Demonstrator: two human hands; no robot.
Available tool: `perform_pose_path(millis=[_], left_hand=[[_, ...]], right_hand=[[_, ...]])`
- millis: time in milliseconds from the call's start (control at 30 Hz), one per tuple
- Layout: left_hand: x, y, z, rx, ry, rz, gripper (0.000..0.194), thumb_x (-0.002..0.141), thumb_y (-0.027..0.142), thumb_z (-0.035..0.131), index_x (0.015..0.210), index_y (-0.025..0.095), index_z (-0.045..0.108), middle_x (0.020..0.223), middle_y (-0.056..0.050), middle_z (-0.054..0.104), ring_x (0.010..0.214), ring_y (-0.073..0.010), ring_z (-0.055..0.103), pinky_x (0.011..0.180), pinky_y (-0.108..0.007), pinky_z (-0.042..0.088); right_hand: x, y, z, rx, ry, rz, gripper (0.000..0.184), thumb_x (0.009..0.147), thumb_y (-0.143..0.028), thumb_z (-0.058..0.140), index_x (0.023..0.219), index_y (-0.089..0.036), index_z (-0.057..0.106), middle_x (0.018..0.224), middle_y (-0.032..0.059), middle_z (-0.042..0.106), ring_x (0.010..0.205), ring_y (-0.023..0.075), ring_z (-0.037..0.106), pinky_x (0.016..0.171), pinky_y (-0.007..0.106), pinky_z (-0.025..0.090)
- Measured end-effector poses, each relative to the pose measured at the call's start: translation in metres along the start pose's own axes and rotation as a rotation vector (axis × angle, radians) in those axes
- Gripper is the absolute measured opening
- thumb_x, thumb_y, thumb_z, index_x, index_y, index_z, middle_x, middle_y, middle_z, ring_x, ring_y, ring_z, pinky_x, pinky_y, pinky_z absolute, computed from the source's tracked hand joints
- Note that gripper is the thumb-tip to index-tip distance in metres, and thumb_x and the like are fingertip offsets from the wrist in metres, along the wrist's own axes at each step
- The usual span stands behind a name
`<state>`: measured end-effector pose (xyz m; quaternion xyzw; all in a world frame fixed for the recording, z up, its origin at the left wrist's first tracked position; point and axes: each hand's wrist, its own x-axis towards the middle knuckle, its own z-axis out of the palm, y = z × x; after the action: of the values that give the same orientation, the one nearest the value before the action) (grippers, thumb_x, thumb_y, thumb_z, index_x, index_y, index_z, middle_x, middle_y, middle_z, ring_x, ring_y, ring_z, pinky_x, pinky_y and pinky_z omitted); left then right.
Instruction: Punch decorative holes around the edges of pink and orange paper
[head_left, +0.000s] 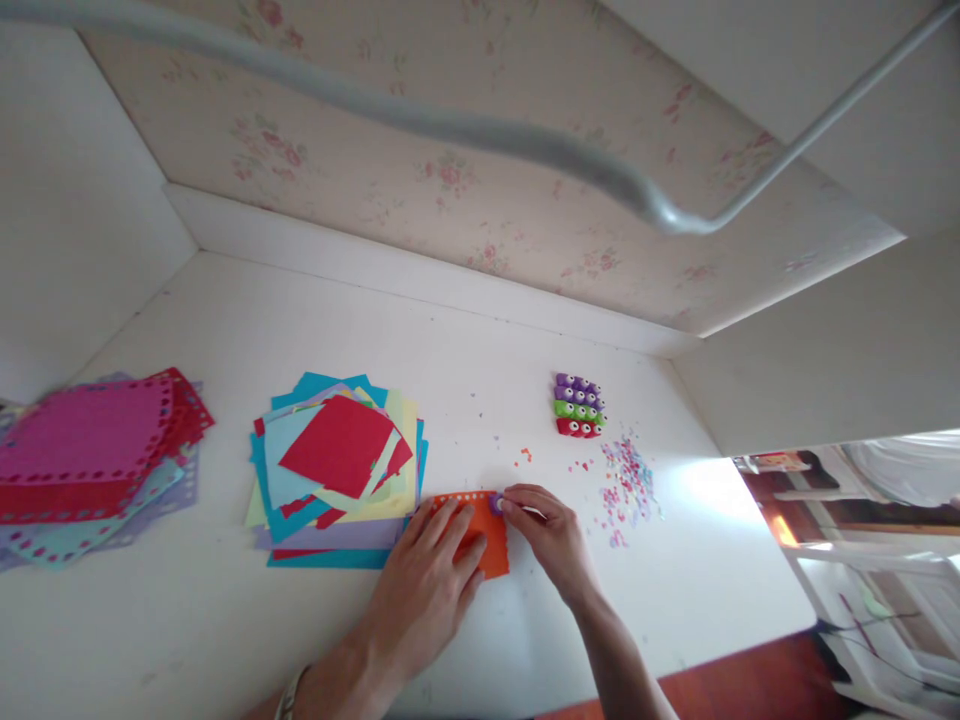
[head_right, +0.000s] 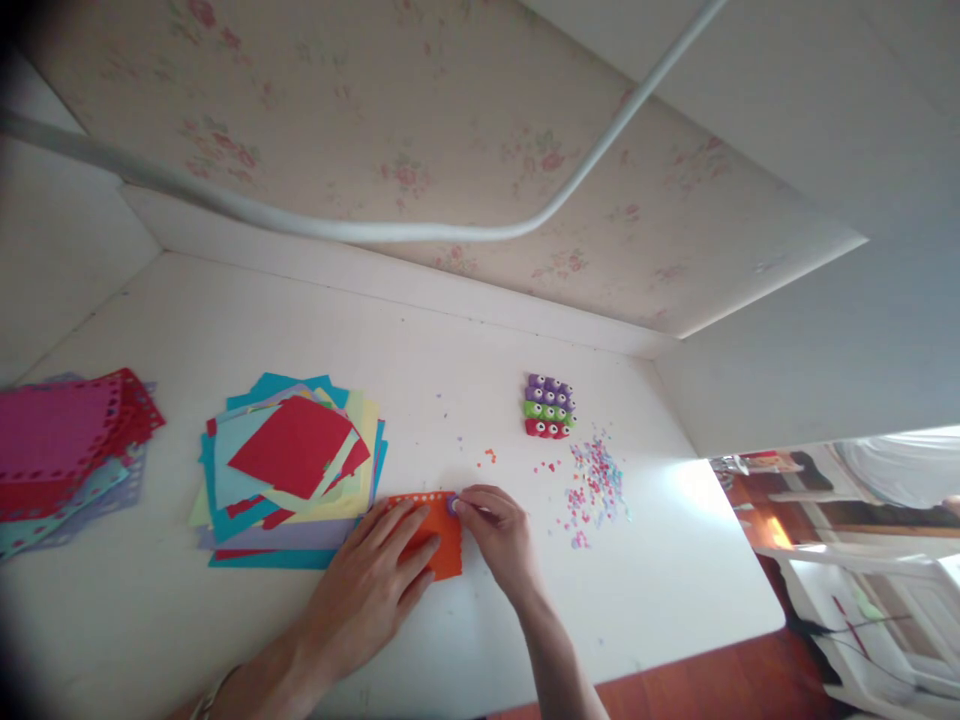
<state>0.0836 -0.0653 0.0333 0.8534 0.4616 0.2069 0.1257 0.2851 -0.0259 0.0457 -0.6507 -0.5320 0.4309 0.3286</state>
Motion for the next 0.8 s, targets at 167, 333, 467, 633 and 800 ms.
perform_pose_path(millis=[167,333,467,633,800], left_hand=[[-0.001,-0.001,0.0,0.005,0.001,0.014,0.032,0.096,0.038,0.05,0.122,0.025,0.064,0.133,-0.007,0.06,0.127,-0.0271,0.049,0.112,-0.049,0.03],[-0.003,0.0,0.007,-0.002,-0.004,-0.003,0.034,0.097,0.041,0.049,0.123,0.026,0.063,0.134,-0.008,0.059,0.129,-0.0271,0.047,0.114,-0.049,0.026],[-0.005,0.001,0.012,-0.018,-0.015,-0.027,0.034,0.097,0.043,0.049,0.123,0.027,0.063,0.137,-0.007,0.057,0.132,-0.0265,0.045,0.116,-0.049,0.023],[-0.004,0.002,0.01,-0.025,-0.031,-0.02,0.034,0.096,0.042,0.05,0.124,0.027,0.063,0.136,-0.008,0.058,0.131,-0.0273,0.046,0.115,-0.05,0.025],[-0.001,0.002,0.002,-0.027,-0.042,-0.014,0.029,0.094,0.037,0.055,0.119,0.026,0.065,0.134,-0.009,0.058,0.128,-0.0286,0.048,0.115,-0.052,0.027]], right_hand=[[0.011,-0.008,-0.006,0.002,-0.087,0.149,0.021,0.071,-0.04,0.079,0.081,-0.022,0.076,0.085,0.004,0.073,0.08,0.0209,0.065,0.078,0.034,0.051],[0.018,-0.02,-0.008,0.001,-0.139,0.178,0.017,0.069,-0.036,0.078,0.077,-0.021,0.074,0.085,0.0029,0.071,0.078,0.0198,0.066,0.075,0.032,0.05],[0.02,-0.023,-0.008,-0.035,-0.167,0.194,0.015,0.069,-0.033,0.075,0.074,-0.02,0.072,0.082,0.0022,0.07,0.076,0.0193,0.067,0.073,0.031,0.05],[0.026,-0.022,-0.005,-0.129,-0.144,0.114,0.009,0.066,-0.025,0.071,0.062,-0.019,0.065,0.075,0.001,0.067,0.071,0.0165,0.063,0.069,0.028,0.048],[0.031,-0.021,-0.009,-0.151,-0.245,0.23,0.01,0.066,-0.027,0.074,0.065,-0.019,0.069,0.067,0.0003,0.068,0.061,0.0143,0.059,0.055,0.025,0.042]])
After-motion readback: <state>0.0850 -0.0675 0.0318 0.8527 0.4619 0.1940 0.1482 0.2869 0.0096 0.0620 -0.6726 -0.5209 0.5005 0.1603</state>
